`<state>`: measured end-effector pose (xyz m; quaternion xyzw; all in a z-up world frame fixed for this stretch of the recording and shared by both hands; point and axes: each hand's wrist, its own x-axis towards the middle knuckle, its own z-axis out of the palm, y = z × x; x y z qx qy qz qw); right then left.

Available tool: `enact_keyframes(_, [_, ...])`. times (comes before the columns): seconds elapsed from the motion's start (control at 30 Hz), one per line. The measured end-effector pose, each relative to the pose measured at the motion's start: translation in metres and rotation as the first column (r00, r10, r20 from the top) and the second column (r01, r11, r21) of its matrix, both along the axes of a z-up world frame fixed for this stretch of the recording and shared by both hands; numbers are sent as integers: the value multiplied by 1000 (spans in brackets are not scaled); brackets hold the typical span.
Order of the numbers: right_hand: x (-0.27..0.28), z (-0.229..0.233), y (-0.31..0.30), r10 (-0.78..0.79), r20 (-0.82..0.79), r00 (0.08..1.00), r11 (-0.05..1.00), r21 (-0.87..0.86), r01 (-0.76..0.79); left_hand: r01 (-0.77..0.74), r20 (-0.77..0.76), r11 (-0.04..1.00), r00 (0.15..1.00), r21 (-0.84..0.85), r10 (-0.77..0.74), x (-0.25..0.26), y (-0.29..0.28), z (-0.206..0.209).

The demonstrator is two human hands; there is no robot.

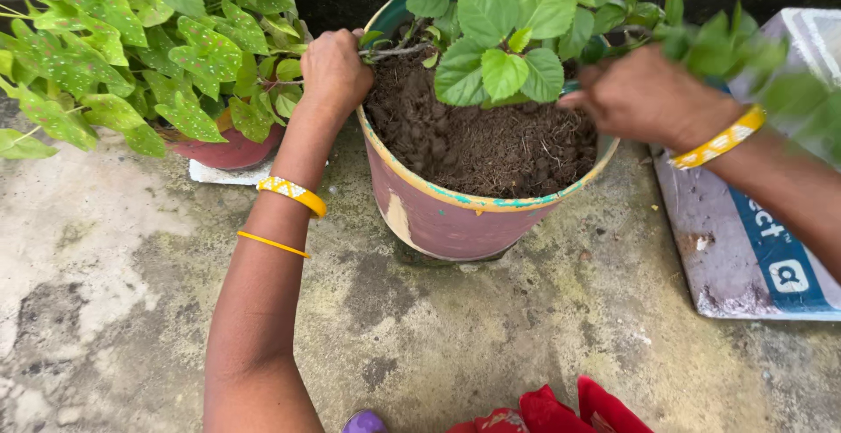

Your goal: The person loosens the soil in a potted plant by hand and using a tool, while holding the branches of the plant.

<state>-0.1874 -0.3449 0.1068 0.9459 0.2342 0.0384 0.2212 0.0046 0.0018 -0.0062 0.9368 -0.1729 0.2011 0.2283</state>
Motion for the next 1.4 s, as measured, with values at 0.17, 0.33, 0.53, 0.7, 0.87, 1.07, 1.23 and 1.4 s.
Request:
enact_keyframes(0.17, [-14, 3, 10, -23, -52, 998, 1000, -2, 23, 18, 36, 1000, 999, -8, -18, 5, -1, -5])
enact_keyframes(0.33, [-35, 56, 44, -208, -155, 966, 978, -61, 201, 11, 10, 1000, 1000, -1, -11, 3, 1, -3])
enact_keyframes(0.53, [-46, 62, 53, -270, -386, 882, 962, -154, 226, 13, -9, 1000, 1000, 15, -13, 2, 1, 3])
enact_keyframes(0.7, [-23, 21, 31, -236, -303, 923, 962, -207, 178, 24, 4, 1000, 1000, -4, -24, 2, 0, 1])
enact_keyframes(0.87, [6, 3, 8, -5, 43, 999, 1000, -24, 6, 14, -5, 1000, 1000, 3, -14, 0, 0, -3])
enact_keyframes(1.07, [-13, 32, 26, -187, -69, 980, 982, -12, 186, 24, -4, 999, 1000, 25, -24, 0, 0, 4])
enact_keyframes(1.23, [-35, 78, 37, -272, -241, 932, 937, -287, 199, 34, 20, 999, 999, 30, -34, -2, 1, 7])
enact_keyframes(1.4, [-45, 78, 43, -458, -381, 803, 856, -432, 283, 46, -2, 999, 999, 27, -46, -1, 2, 6])
